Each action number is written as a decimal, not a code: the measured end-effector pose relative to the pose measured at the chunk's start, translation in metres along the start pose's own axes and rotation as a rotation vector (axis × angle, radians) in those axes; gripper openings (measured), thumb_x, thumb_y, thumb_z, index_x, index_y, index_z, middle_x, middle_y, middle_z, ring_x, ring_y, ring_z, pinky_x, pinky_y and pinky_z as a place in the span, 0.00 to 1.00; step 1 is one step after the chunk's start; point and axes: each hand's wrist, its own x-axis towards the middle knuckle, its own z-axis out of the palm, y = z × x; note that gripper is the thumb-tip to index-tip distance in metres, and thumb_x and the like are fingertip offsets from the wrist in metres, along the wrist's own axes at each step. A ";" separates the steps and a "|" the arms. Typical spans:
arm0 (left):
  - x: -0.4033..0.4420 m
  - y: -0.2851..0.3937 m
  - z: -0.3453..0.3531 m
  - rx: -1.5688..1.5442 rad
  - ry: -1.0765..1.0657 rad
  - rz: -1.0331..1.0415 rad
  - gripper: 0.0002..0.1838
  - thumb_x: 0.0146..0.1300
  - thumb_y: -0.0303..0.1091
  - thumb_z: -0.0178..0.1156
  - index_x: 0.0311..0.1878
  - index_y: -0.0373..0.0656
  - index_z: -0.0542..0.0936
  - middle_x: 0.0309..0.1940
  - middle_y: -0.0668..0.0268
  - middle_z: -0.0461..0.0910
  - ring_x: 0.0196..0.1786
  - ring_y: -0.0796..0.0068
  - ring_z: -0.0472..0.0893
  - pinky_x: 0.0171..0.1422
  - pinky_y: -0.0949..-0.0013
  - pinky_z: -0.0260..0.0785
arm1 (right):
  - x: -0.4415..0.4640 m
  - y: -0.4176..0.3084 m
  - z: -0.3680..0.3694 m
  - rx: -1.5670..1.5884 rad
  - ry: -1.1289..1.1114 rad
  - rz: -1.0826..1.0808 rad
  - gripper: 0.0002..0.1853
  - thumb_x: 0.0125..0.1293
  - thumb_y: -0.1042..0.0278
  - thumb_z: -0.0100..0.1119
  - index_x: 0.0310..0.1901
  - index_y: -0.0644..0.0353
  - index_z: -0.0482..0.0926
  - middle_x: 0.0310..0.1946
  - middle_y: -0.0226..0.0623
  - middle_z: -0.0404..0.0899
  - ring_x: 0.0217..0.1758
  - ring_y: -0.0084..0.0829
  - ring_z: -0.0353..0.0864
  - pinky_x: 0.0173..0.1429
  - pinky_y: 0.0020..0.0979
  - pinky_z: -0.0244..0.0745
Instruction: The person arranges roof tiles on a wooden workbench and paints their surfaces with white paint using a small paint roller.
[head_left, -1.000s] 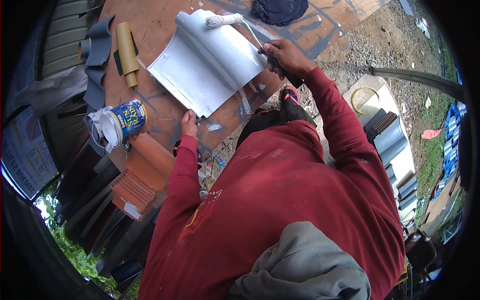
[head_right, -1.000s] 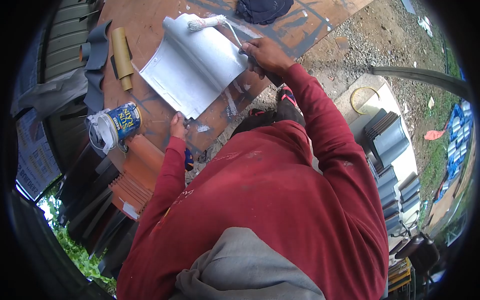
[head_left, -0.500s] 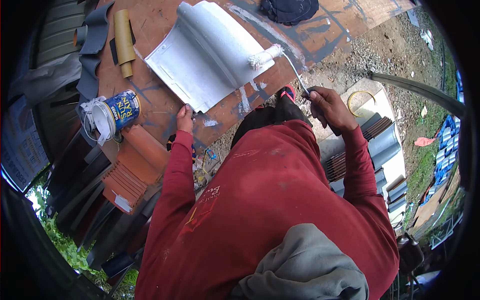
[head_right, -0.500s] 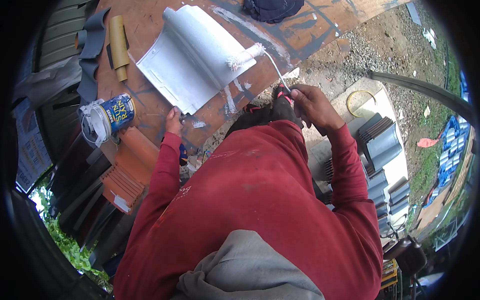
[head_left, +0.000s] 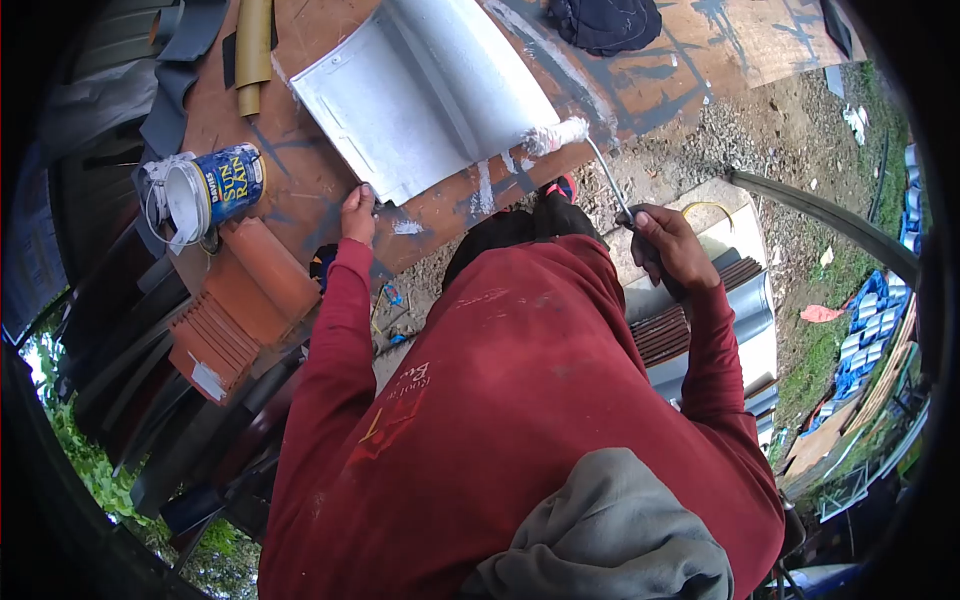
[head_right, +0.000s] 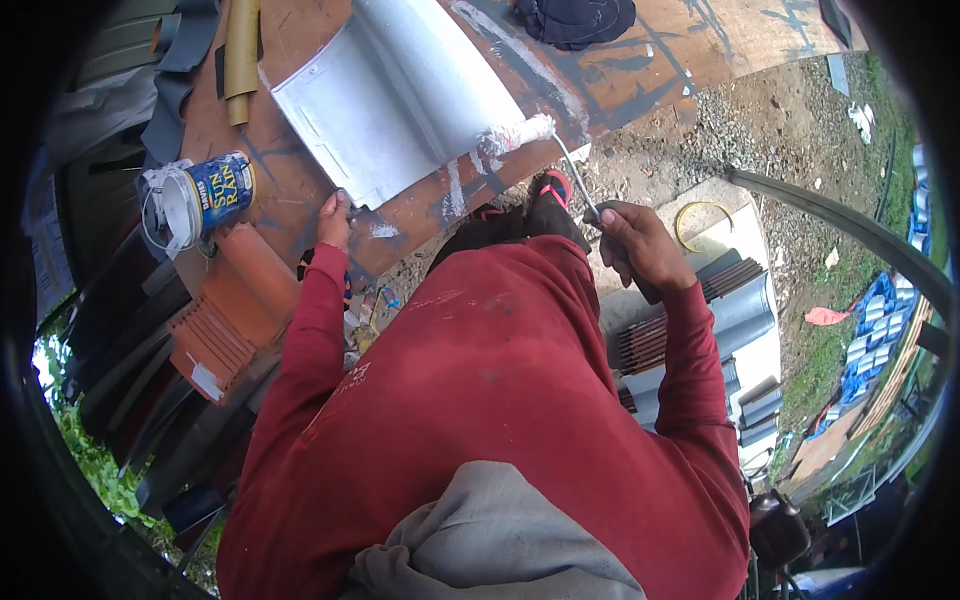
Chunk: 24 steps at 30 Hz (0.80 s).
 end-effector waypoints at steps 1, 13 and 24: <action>0.002 -0.002 -0.001 0.018 -0.004 0.006 0.17 0.79 0.50 0.59 0.55 0.48 0.85 0.36 0.80 0.79 0.34 0.88 0.72 0.34 0.76 0.67 | -0.013 -0.001 -0.001 -0.087 0.030 -0.004 0.23 0.83 0.50 0.48 0.56 0.65 0.80 0.22 0.30 0.76 0.15 0.18 0.70 0.19 0.23 0.66; 0.003 0.000 -0.001 0.043 -0.018 0.014 0.22 0.77 0.54 0.61 0.59 0.46 0.86 0.40 0.77 0.82 0.41 0.83 0.75 0.40 0.70 0.71 | 0.073 -0.107 -0.008 -0.990 -0.019 -0.445 0.15 0.77 0.63 0.57 0.53 0.66 0.85 0.30 0.47 0.83 0.34 0.43 0.85 0.43 0.41 0.78; 0.001 -0.002 0.005 0.020 0.002 0.000 0.22 0.77 0.53 0.61 0.62 0.47 0.84 0.42 0.75 0.83 0.42 0.82 0.78 0.43 0.70 0.76 | 0.041 -0.086 -0.078 -0.935 0.040 -0.042 0.17 0.74 0.62 0.62 0.59 0.62 0.85 0.30 0.37 0.85 0.28 0.25 0.77 0.38 0.34 0.77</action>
